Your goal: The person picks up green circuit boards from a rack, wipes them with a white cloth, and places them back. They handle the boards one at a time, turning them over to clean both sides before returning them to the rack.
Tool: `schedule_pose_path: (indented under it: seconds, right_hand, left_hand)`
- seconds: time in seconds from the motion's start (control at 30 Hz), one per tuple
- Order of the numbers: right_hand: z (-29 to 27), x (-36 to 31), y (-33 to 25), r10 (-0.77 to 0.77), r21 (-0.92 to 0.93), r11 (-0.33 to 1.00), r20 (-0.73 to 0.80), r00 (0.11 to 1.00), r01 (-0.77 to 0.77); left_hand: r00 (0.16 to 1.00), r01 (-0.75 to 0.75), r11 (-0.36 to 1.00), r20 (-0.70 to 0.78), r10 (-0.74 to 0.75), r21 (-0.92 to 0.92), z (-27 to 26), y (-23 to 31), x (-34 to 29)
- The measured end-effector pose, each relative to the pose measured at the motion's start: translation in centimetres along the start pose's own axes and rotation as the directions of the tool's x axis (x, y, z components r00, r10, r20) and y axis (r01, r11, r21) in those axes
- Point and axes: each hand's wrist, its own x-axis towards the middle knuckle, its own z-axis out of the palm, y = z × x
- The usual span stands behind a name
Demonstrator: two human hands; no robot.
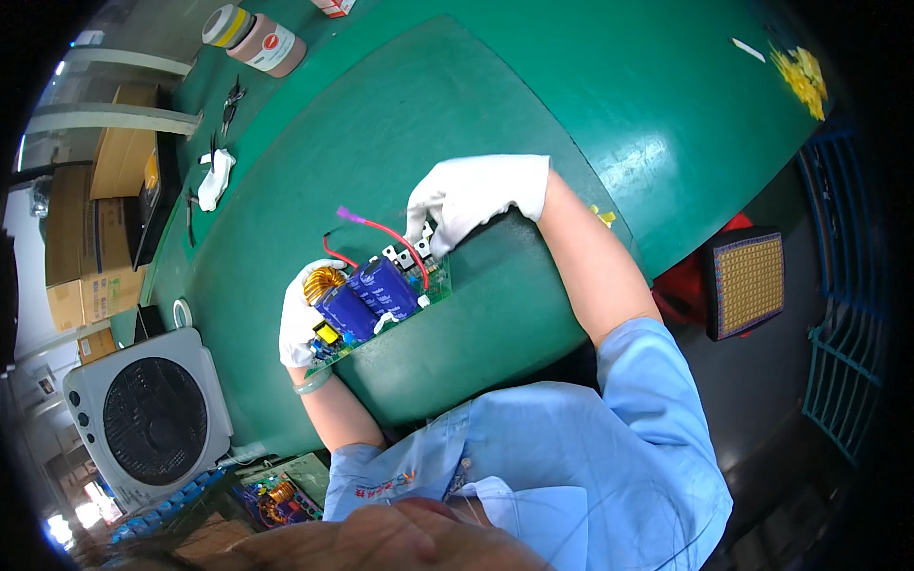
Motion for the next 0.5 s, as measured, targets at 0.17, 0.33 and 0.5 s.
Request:
schedule_pose_path:
  seconds: [0.17,0.33,0.5]
  right_hand:
    - [-0.4,1.7,1.5,0.063,0.32,0.944,-0.394,0.917,0.073]
    - [0.2,3.3,2.1,0.126,0.37,0.919,-0.598,0.791,0.133]
    - [0.7,3.5,1.6,0.188,0.36,0.924,-0.726,0.662,0.132]
  left_hand:
    - [0.998,-0.066,0.993,-0.006,0.067,0.101,-0.3,-0.2,0.1]
    - [0.933,-0.256,0.959,-0.229,0.279,0.124,0.4,-0.8,-0.2]
    - [0.74,-0.246,0.842,-0.468,0.483,0.48,1.1,-2.2,2.0]
